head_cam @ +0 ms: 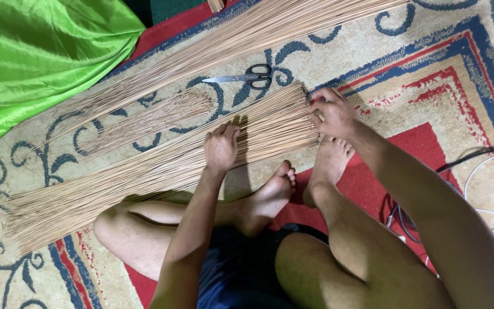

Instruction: Sorting, aligning, and trimming thin wooden sticks to prepare them for broom assembly

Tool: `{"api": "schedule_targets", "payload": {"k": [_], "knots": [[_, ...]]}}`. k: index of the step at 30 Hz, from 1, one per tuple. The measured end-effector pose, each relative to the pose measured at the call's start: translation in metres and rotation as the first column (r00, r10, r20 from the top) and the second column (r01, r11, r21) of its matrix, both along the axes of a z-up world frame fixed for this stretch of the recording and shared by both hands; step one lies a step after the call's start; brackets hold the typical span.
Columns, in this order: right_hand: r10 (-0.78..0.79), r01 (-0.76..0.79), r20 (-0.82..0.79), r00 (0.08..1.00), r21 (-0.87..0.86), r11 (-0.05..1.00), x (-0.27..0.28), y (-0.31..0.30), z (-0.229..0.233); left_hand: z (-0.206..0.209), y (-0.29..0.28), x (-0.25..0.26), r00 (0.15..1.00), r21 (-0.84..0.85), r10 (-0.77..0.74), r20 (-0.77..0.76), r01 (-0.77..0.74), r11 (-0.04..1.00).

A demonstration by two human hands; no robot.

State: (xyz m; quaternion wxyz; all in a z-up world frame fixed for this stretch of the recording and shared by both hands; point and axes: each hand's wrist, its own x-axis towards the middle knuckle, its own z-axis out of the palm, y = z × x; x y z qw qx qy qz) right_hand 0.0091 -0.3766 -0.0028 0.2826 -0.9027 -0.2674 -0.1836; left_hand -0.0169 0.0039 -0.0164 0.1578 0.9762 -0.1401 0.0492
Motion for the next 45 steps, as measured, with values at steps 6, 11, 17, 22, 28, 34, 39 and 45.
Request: {"api": "schedule_targets", "payload": {"k": [6, 11, 17, 22, 28, 34, 39, 45], "knots": [[-0.040, 0.040, -0.027, 0.999, 0.006, 0.999, 0.007, 0.004, -0.003, 0.003, -0.005, -0.001, 1.000, -0.024, -0.012, 0.019, 0.013, 1.000], [0.021, -0.028, -0.073, 0.997, -0.098, 0.995, 0.001, 0.013, 0.018, 0.004, -0.002, 0.000, 1.000, -0.030, -0.017, 0.010, 0.018, 0.999], [0.018, -0.033, -0.118, 0.993, -0.120, 0.992, 0.004, 0.014, 0.008, 0.005, -0.002, -0.002, 1.000, -0.030, -0.011, 0.013, 0.011, 0.999], [0.010, -0.004, -0.191, 0.981, 0.033, 0.999, 0.008, 0.028, 0.014, 0.018, -0.010, 0.003, 0.999, -0.042, 0.000, 0.038, 0.002, 0.999], [0.039, 0.397, -0.600, 0.799, 0.576, 0.714, -0.001, 0.068, 0.075, 0.058, -0.027, 0.013, 1.000, -0.038, 0.010, 0.029, -0.009, 0.999], [0.128, 0.647, -0.710, 0.693, 0.690, 0.325, 0.004, 0.080, 0.091, 0.094, -0.035, 0.023, 0.998, -0.088, -0.011, -0.067, 0.005, 0.996], [0.151, 0.725, -0.744, 0.651, 0.668, 0.165, 0.005, 0.090, 0.102, 0.114, -0.037, 0.026, 0.994, -0.079, -0.055, -0.089, 0.048, 0.996], [0.159, 0.746, -0.738, 0.656, 0.666, 0.010, 0.012, 0.092, 0.094, 0.129, -0.040, 0.029, 0.989, -0.113, -0.052, -0.135, 0.037, 0.993]]}}
